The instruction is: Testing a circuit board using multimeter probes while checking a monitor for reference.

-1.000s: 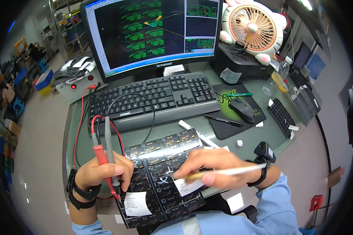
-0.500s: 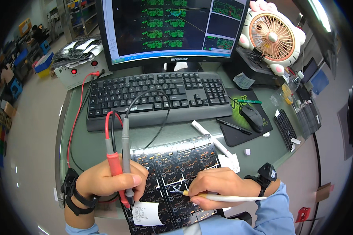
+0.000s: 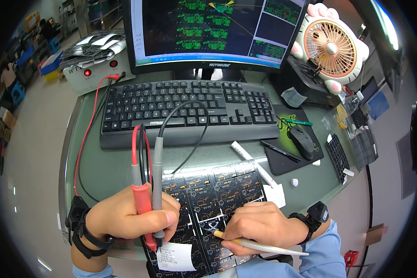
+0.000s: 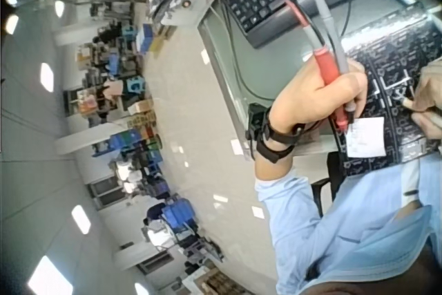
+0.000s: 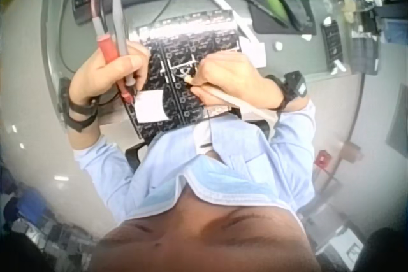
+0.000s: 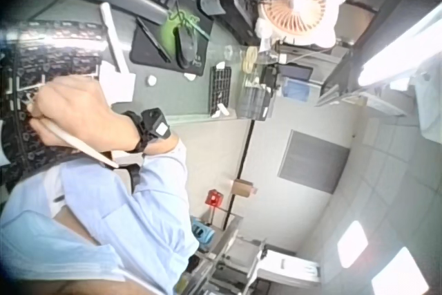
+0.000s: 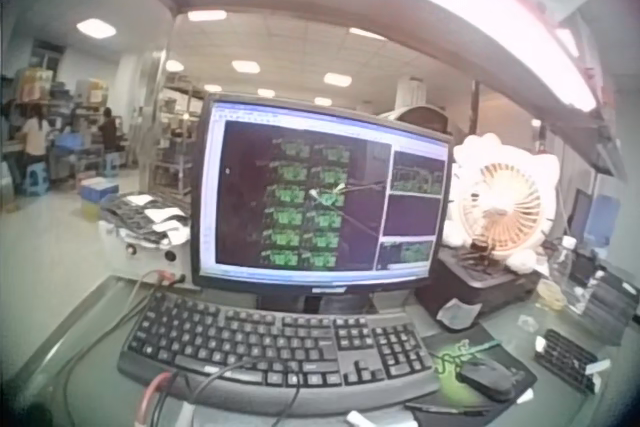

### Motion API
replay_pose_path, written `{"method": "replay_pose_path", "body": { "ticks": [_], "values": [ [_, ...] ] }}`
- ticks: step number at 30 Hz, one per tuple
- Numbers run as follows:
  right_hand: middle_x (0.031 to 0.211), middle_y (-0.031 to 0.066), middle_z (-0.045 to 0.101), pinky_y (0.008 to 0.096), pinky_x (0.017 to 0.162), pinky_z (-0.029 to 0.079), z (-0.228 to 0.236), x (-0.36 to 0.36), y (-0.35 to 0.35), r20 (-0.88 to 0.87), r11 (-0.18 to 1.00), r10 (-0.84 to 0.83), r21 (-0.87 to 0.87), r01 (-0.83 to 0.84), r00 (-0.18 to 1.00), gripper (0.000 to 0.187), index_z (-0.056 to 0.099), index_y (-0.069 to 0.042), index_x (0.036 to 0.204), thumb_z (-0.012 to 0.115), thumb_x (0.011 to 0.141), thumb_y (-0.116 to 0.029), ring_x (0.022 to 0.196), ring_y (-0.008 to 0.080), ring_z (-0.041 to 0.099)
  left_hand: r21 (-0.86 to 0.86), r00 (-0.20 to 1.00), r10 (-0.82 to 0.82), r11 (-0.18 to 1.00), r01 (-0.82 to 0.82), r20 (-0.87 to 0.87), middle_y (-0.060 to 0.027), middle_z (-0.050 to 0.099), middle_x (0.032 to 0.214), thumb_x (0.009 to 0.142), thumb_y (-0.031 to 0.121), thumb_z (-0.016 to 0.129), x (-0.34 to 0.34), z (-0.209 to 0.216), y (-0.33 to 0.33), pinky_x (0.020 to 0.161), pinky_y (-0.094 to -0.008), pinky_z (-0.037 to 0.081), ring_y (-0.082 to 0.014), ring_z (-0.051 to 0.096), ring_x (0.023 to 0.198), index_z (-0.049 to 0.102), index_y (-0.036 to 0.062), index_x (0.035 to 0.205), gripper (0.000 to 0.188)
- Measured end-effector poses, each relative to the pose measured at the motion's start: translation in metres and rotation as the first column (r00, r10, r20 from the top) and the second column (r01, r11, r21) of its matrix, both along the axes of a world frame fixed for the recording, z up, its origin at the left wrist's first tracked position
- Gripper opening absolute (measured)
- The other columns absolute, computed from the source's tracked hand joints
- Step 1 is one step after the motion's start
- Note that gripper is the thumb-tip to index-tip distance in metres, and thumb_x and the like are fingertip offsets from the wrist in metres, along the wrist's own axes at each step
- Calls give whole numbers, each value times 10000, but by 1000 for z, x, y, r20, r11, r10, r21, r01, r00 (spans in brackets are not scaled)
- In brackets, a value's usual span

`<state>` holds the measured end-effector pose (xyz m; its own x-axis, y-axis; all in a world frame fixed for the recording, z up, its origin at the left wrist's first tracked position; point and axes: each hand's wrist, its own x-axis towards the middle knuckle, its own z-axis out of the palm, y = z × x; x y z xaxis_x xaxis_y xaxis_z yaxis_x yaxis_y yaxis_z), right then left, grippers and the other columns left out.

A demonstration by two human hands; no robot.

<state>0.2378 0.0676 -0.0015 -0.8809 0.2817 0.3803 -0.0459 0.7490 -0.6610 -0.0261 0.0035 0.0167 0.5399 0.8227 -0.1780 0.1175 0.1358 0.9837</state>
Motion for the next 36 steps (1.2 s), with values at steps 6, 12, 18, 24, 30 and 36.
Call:
{"method": "replay_pose_path", "body": {
  "ticks": [6, 12, 18, 24, 30, 36],
  "values": [
    [647, 49, 525, 289, 503, 418, -1, 2, 5, -4, 997, 60, 40, -60, 998, 171, 531, -67, 729, 702, 727, -62, 539, 199, 529, 32, 1000, 24, 999, -24, -6, -49, 545, 617, 884, 240, 469, 0, -4, 0, 572, -275, 410, -149, 517, 589, 620, 16, 668, 346],
    [640, 56, 513, 308, 502, 426, 0, 0, 5, -27, 999, 35, -7, -35, 999, 168, 525, -56, 729, 691, 708, -35, 534, 213, 523, 32, 997, 52, 998, -50, -61, -47, 542, 611, 880, 229, 467, 3, 1, -2, 568, -278, 410, -144, 509, 579, 618, 21, 660, 338],
    [661, 71, 532, 319, 513, 452, 3, 0, 5, -15, 999, 37, -35, -37, 999, 169, 515, -48, 739, 679, 703, -28, 560, 229, 554, 55, 997, 40, 998, -36, -62, -55, 542, 606, 878, 219, 457, 1, 2, 1, 564, -288, 410, -150, 513, 577, 617, 14, 658, 340],
    [799, 78, 637, 292, 619, 510, 10, 26, 16, 24, 895, -67, -440, 71, 997, 127, 614, -38, 917, 682, 832, -104, 703, 180, 646, 117, 1000, 9, 993, -11, 19, -91, 577, 629, 888, 268, 434, -3, -7, 5, 584, -300, 415, -184, 535, 597, 628, -10, 665, 406],
    [832, 80, 654, 230, 649, 496, 35, 30, 53, -96, 883, -430, -251, 396, 898, 231, 580, -17, 1065, 610, 928, -200, 758, 101, 635, 455, 972, 188, 860, -233, 142, -160, 590, 555, 824, 345, 404, -9, 19, -8, 479, -322, 402, -225, 535, 477, 643, -28, 562, 514],
    [669, -52, 494, 191, 511, 332, 55, 27, 50, 117, 771, -101, -618, 152, 988, 225, 552, -50, 873, 628, 923, -255, 611, 2, 414, 590, 989, 149, 801, -105, -26, -146, 606, 589, 813, 326, 388, 12, 50, -3, 533, -329, 452, -237, 564, 502, 676, -18, 608, 493]
  ]
}}
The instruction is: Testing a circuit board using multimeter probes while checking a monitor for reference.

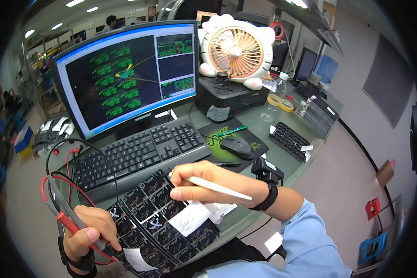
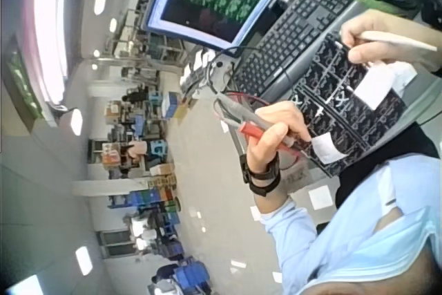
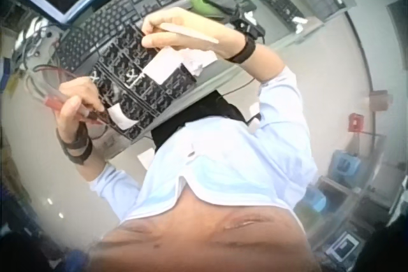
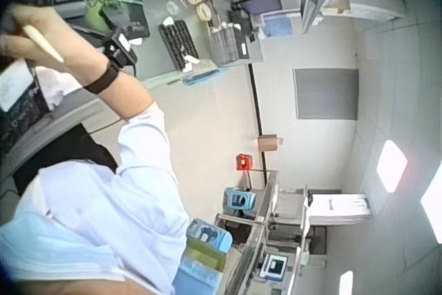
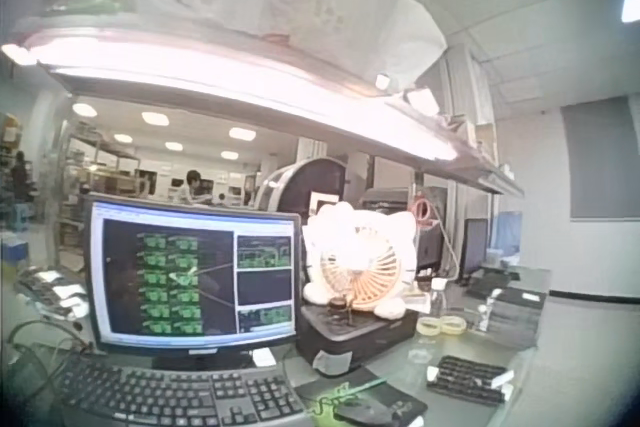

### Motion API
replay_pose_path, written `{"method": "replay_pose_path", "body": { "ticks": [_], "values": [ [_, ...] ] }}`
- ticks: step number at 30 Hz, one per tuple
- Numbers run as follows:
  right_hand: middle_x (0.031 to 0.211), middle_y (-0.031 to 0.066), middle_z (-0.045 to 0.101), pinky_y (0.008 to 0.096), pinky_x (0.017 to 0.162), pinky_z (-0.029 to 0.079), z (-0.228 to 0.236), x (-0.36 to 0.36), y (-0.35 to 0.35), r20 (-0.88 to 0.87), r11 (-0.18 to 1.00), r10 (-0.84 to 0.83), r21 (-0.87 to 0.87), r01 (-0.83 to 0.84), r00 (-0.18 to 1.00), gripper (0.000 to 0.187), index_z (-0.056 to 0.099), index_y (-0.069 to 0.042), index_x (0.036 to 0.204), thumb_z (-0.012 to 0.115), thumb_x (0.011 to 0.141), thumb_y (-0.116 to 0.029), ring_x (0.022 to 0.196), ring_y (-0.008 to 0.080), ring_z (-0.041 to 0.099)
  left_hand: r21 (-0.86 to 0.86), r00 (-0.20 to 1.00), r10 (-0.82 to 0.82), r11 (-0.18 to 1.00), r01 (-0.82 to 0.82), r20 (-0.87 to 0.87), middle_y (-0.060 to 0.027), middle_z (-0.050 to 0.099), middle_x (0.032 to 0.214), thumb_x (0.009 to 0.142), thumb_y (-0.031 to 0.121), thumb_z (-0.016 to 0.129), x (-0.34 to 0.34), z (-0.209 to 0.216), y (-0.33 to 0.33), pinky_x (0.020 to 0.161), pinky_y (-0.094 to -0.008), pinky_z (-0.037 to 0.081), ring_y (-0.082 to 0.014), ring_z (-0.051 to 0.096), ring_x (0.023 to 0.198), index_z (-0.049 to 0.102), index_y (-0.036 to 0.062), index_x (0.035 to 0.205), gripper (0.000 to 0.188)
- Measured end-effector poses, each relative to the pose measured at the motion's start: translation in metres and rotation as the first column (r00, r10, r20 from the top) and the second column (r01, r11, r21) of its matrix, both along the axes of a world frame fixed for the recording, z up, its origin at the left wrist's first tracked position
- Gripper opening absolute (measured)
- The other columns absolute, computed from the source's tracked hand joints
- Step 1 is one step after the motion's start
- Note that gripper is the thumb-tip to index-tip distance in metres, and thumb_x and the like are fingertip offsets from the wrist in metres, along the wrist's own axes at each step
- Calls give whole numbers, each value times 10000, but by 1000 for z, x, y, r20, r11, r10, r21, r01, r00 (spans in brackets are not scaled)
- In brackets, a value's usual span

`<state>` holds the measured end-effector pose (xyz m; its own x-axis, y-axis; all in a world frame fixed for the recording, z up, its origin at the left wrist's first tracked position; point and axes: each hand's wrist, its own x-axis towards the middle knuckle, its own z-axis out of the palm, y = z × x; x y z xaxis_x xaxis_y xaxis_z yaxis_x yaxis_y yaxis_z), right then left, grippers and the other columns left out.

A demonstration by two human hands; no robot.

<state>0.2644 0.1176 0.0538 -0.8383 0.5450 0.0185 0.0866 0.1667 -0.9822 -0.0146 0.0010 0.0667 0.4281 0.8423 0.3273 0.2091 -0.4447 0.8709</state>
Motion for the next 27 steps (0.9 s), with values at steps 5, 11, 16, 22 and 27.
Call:
{"method": "replay_pose_path", "body": {
  "ticks": [5, 11, 16, 22, 27],
  "values": [
    [739, -64, 533, 184, 568, 399, 9, 49, 72, -330, 875, -339, 234, 425, 881, 131, 588, -61, 940, 632, 918, -182, 638, 7, 487, 254, 920, 79, 949, -187, 384, -166, 605, 879, 884, 328, 304, 3, -6, -1, 922, -494, 428, -331, 565, 982, 673, 25, 638, 536],
    [718, -57, 511, 197, 541, 407, -39, 155, 198, -444, 637, -587, 263, 725, 677, 101, 546, -89, 908, 613, 926, -161, 610, 38, 508, 30, 775, 191, 965, -262, 602, -145, 548, 831, 903, 382, 333, 7, -50, 20, 864, -463, 463, -292, 539, 889, 585, 26, 609, 526],
    [707, -38, 509, 222, 537, 407, -77, 172, 232, -398, 576, -662, 273, 771, 636, 124, 529, -81, 883, 607, 928, -167, 600, 56, 498, -41, 842, 195, 979, -201, 503, -138, 534, 836, 910, 394, 352, 11, -62, 25, 818, -423, 499, -270, 540, 874, 587, 7, 617, 540],
    [732, 18, 582, 281, 570, 446, -97, 175, 243, -316, 455, -756, 376, 807, 573, 149, 555, -55, 935, 634, 901, -177, 632, 109, 552, -98, 922, 192, 981, -168, 337, -166, 553, 856, 886, 428, 325, 23, -74, 24, 780, -397, 535, -295, 562, 931, 642, -35, 643, 611],
    [822, 144, 675, 465, 637, 481, -63, 166, 199, -387, -14, -880, 603, 798, 277, 193, 491, -85, 1075, 535, 932, -206, 779, 369, 657, -94, 972, 118, 991, -101, 205, -170, 590, 880, 852, 419, 323, 30, -72, 28, 909, -418, 405, -310, 555, 948, 675, -45, 681, 607]
  ]
}}
